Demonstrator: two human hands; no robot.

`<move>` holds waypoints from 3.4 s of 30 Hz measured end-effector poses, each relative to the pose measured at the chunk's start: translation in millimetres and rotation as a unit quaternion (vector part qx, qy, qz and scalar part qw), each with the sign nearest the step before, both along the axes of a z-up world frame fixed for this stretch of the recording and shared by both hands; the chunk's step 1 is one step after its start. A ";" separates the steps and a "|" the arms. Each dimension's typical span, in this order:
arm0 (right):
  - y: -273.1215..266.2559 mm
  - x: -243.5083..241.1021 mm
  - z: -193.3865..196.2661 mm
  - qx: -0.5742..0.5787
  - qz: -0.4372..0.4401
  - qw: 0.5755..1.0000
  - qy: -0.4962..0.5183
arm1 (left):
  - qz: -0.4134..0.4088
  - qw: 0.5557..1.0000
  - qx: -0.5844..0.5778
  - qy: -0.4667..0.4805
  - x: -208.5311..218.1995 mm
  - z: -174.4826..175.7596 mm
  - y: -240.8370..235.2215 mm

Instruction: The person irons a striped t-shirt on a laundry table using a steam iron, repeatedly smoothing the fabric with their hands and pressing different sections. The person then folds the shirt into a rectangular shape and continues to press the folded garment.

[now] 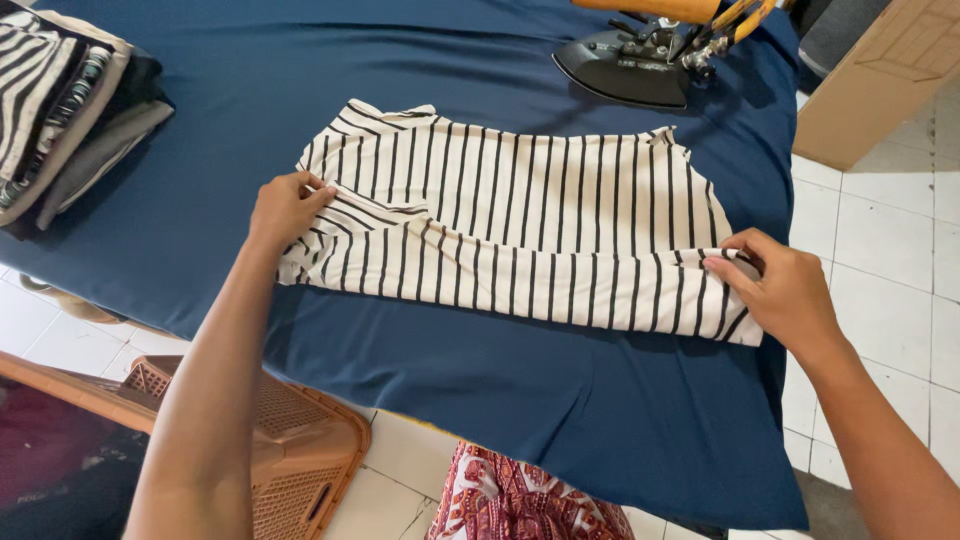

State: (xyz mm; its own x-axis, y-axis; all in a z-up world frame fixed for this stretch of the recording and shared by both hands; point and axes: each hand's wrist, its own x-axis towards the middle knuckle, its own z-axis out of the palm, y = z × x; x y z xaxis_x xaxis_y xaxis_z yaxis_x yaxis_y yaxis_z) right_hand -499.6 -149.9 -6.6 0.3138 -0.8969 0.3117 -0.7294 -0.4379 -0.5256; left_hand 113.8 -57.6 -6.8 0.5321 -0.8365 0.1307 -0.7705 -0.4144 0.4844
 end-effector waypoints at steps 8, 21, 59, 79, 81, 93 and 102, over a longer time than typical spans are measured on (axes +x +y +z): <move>58.8 16.4 19.2 -0.262 0.030 0.952 0.156 | 0.005 0.999 -0.004 -0.036 -25.1 31.7 47.1; 73.6 -17.4 -9.1 -0.224 0.107 0.923 0.295 | 0.085 0.992 0.079 -0.043 -21.2 2.4 112.2; -95.0 78.4 23.2 -0.088 0.129 0.963 0.220 | -0.281 0.932 -0.117 -0.196 -80.4 26.1 -40.6; -104.6 45.7 18.8 -0.240 0.173 0.939 0.174 | -0.332 0.869 0.059 -0.363 -55.0 66.7 -35.3; -83.4 31.3 19.6 -0.230 0.175 0.937 0.196 | -0.345 0.852 0.029 -0.393 -54.6 67.9 -5.9; -32.2 -4.3 1.5 -0.153 0.242 0.928 0.239 | -0.322 0.866 0.180 -0.337 -69.1 60.3 103.2; -15.9 -9.3 30.6 -0.128 0.268 0.924 0.243 | -0.224 0.901 0.283 -0.240 -101.4 105.4 93.5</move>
